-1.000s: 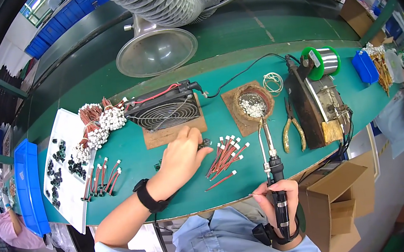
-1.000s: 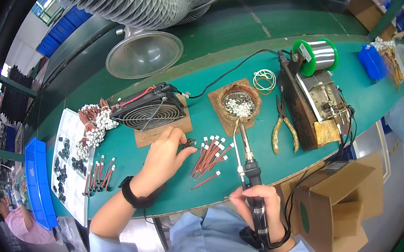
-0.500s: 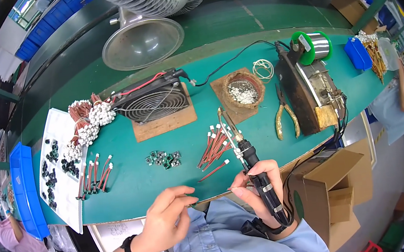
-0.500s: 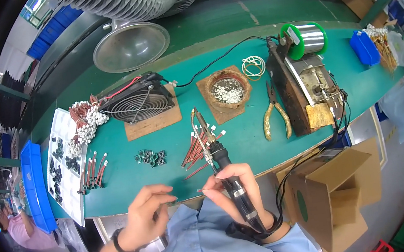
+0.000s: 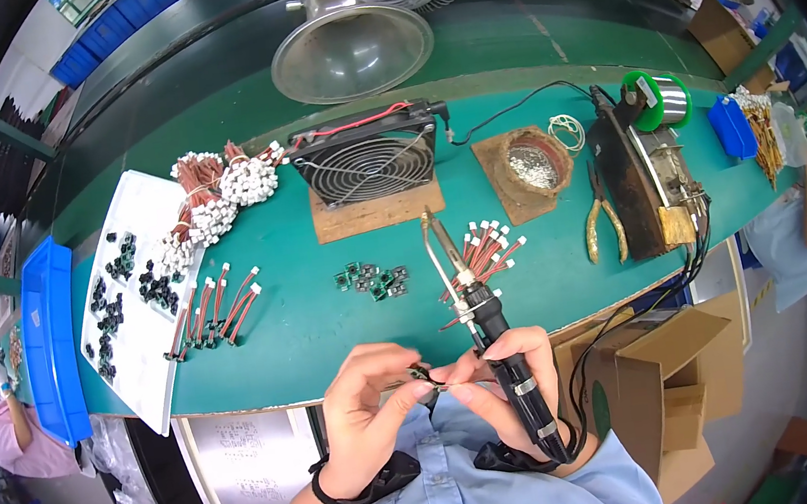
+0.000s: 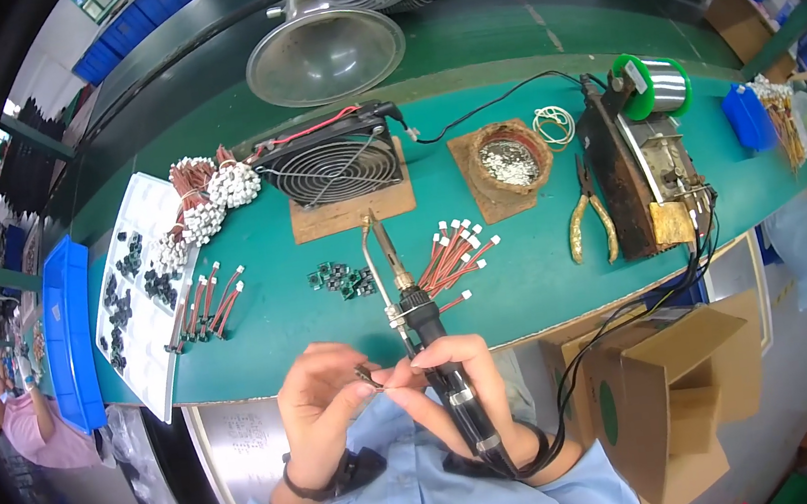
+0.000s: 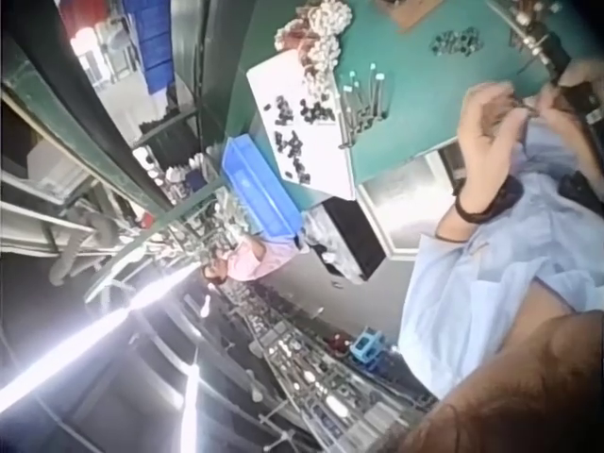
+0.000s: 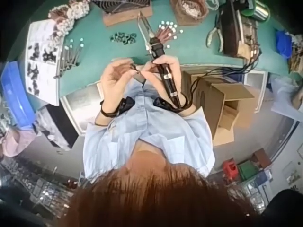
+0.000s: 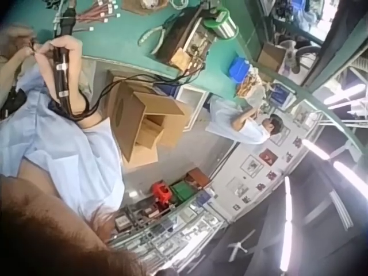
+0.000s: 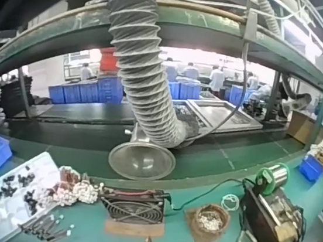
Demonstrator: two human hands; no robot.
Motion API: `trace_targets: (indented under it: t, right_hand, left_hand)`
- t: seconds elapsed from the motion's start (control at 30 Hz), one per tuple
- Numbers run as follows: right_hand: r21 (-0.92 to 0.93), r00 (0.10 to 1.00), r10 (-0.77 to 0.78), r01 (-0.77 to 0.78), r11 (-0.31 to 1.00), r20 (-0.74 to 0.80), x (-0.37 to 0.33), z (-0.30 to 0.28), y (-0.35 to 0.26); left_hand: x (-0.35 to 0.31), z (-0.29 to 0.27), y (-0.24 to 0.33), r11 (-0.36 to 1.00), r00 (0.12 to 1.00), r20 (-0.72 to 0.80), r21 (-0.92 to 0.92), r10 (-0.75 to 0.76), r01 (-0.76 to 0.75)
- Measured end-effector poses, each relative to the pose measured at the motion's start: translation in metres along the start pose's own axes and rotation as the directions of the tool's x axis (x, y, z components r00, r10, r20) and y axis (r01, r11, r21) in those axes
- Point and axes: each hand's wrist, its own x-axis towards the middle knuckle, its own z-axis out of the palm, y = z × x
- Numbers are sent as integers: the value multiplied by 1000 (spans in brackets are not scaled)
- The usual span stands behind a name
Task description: The person joins wires to small circuit boards using a soldering iron, handling the items one at a time. After each soldering action, they set the iron down and place the completed component on the green work surface before repeating the process.
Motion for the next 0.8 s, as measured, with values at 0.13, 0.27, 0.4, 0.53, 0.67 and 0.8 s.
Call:
trace_targets:
  t: [0.13,0.27,0.4,0.53,0.67,0.8]
  right_hand:
    - [25,1000,-14,15,1000,-5,-2,6,2]
    - [9,1000,-24,24,1000,-13,-3,11,2]
    - [-13,1000,-13,13,1000,-25,-4,11,-1]
    - [17,999,-21,22,1000,-45,-2,10,0]
    - [-152,999,-38,39,988,5,5,1,-6]
    - [-227,996,37,-16,974,86,7,-3,-13]
  left_hand:
    - [-3,-11,-2,970,986,8,-182,-165,164]
    - [-4,-14,0,943,972,23,-238,-235,234]
    - [1,-15,3,926,960,71,-250,-273,282]
    - [0,-16,1,937,959,120,-211,-257,278]
    - [0,-13,9,970,975,113,-131,-191,205]
    - [0,-8,11,978,979,111,-107,-169,181]
